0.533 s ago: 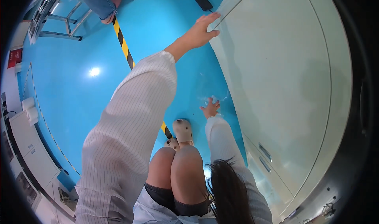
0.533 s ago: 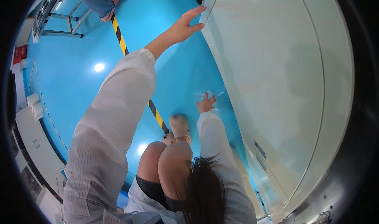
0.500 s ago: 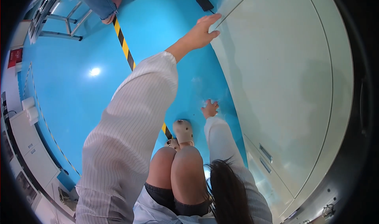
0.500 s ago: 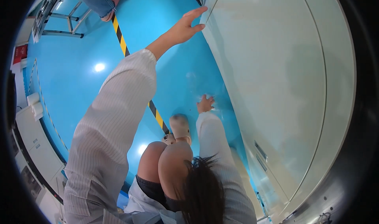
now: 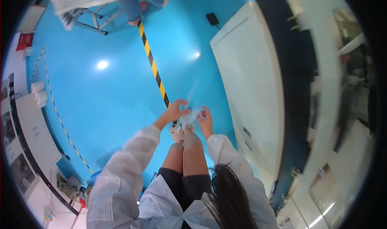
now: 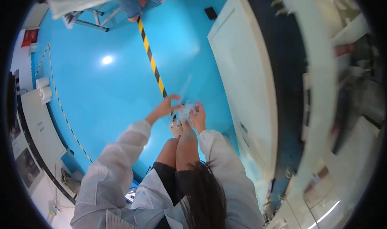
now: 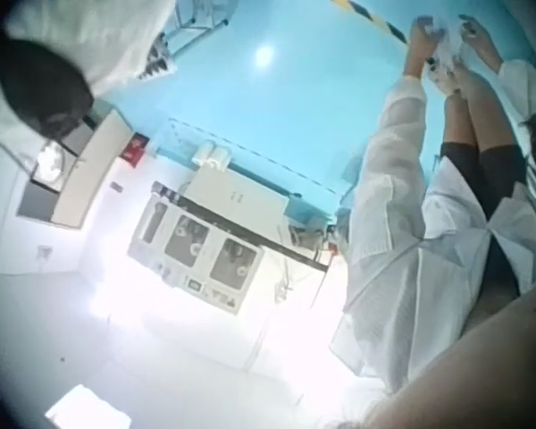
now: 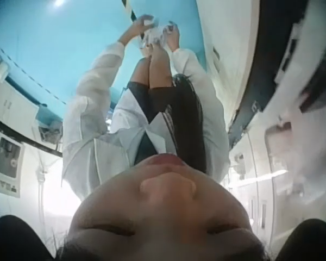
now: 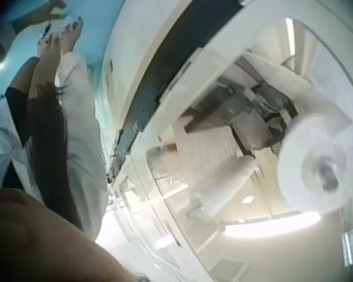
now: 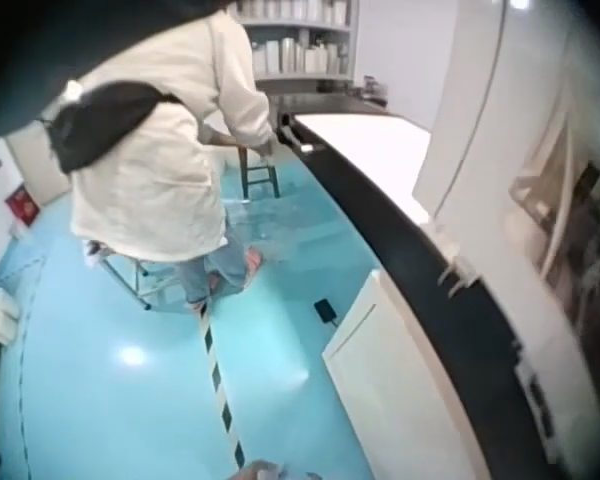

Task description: Moving electronic panels between racks, reviewing manufacturing checklists, and loading material rolls onto a production machine.

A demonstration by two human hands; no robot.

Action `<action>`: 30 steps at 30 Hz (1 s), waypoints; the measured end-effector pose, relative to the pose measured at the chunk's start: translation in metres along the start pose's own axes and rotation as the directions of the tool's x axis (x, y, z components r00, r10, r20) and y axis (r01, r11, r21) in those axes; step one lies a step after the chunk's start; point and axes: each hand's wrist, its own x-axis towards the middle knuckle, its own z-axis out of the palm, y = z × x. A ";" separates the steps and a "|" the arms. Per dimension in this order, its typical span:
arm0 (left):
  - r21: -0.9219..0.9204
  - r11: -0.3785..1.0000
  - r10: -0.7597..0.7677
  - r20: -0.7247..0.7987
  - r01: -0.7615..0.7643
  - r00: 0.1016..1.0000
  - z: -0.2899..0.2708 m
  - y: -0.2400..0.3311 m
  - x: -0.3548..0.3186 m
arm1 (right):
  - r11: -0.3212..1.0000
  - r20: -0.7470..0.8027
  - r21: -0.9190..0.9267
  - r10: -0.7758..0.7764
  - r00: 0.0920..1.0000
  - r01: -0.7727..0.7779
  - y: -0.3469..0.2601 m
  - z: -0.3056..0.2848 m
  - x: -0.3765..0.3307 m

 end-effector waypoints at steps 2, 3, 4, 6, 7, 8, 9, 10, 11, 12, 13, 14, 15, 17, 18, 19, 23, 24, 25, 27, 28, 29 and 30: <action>0.006 1.000 0.022 -0.110 -0.021 0.994 0.016 0.015 -0.072 | 0.999 0.155 0.053 -0.010 0.988 0.001 -0.056 0.010 -0.042; -0.212 0.977 -0.024 -0.163 -0.012 0.986 0.019 0.028 -0.107 | 0.988 0.301 0.149 -0.091 0.949 0.047 -0.081 0.015 -0.065; -0.401 0.916 -0.100 -0.189 0.017 0.977 0.019 0.042 -0.140 | 0.993 0.347 0.114 -0.017 0.938 -0.024 -0.105 0.023 -0.086; -0.524 0.846 -0.079 -0.304 -0.097 0.949 0.005 0.069 -0.196 | 0.996 0.485 0.088 -0.014 0.874 -0.033 -0.149 0.034 -0.124; -0.484 0.873 -0.120 -0.321 -0.054 0.939 -0.007 0.078 -0.225 | 0.997 0.565 0.074 -0.017 0.825 -0.029 -0.167 0.039 -0.143; -0.404 0.915 -0.150 -0.369 -0.013 0.917 -0.019 0.085 -0.252 | 0.995 0.650 0.011 0.068 0.757 -0.099 -0.184 0.043 -0.160; -0.430 0.901 -0.153 -0.440 -0.058 0.885 -0.032 0.092 -0.278 | 0.987 0.725 -0.056 0.146 0.673 -0.153 -0.201 0.050 -0.170; -0.446 0.892 -0.162 -0.465 -0.072 0.870 -0.044 0.096 -0.306 | 0.992 0.771 -0.075 0.122 0.625 -0.101 -0.219 0.058 -0.178; -0.457 0.885 -0.166 -0.492 -0.091 0.854 -0.051 0.098 -0.335 | 0.991 0.847 -0.133 0.128 0.516 -0.027 -0.235 0.061 -0.188; -0.482 0.869 -0.200 -0.542 -0.107 0.817 -0.058 0.098 -0.365 | 0.988 0.917 -0.150 0.124 0.380 0.040 -0.248 0.064 -0.200; -0.430 0.900 -0.238 -0.610 -0.064 0.756 -0.064 0.096 -0.395 | 0.976 0.927 -0.199 0.158 0.340 0.089 -0.262 0.072 -0.210; -0.367 0.930 -0.263 -0.681 -0.008 0.683 -0.067 0.094 -0.418 | 0.939 0.936 -0.261 0.188 0.299 0.225 -0.276 0.081 -0.215; -0.407 0.913 -0.296 -0.715 -0.033 0.634 -0.069 0.090 -0.445 | 0.851 0.919 -0.362 0.257 0.299 0.380 -0.288 0.097 -0.225; -0.452 0.888 -0.294 -0.696 -0.082 0.655 -0.064 0.080 -0.498 | 0.814 0.958 -0.278 0.197 0.206 0.510 -0.304 0.123 -0.263; -0.487 0.865 -0.326 -0.725 -0.117 0.606 -0.058 0.076 -0.522 | 0.758 0.967 -0.249 0.161 0.197 0.603 -0.309 0.138 -0.286; -0.438 0.889 -0.296 -0.768 -0.130 0.568 -0.049 0.071 -0.545 | 0.734 0.972 -0.234 0.188 0.140 0.637 -0.310 0.156 -0.312; -0.295 0.938 -0.241 -0.932 -0.184 0.270 -0.004 0.044 -0.620 | 0.506 0.923 0.191 0.199 -0.330 0.841 -0.287 0.221 -0.417; -0.343 0.917 -0.307 -0.933 -0.204 0.191 0.008 0.034 -0.640 | 0.564 0.883 0.133 0.306 -0.356 0.815 -0.275 0.236 -0.445; -0.388 0.889 -0.380 -0.921 -0.244 0.084 0.021 0.025 -0.657 | 0.551 0.835 0.166 0.362 -0.414 0.818 -0.261 0.250 -0.470; -0.454 0.836 -0.499 -0.863 -0.307 -0.083 0.055 0.003 -0.695 | 0.585 0.719 -0.072 0.592 -0.365 0.808 -0.228 0.274 -0.522; -0.464 0.802 -0.533 -0.841 -0.376 -0.098 0.069 -0.009 -0.716 | 0.592 0.664 -0.038 0.617 -0.422 0.805 -0.209 0.279 -0.549; -0.462 0.788 -0.547 -0.829 -0.407 -0.117 0.083 -0.021 -0.737 | 0.626 0.633 -0.133 0.650 -0.420 0.768 -0.193 0.284 -0.574; -0.457 0.764 -0.576 -0.801 -0.455 -0.162 0.099 -0.034 -0.758 | 0.645 0.606 -0.234 0.682 -0.410 0.727 -0.177 0.290 -0.597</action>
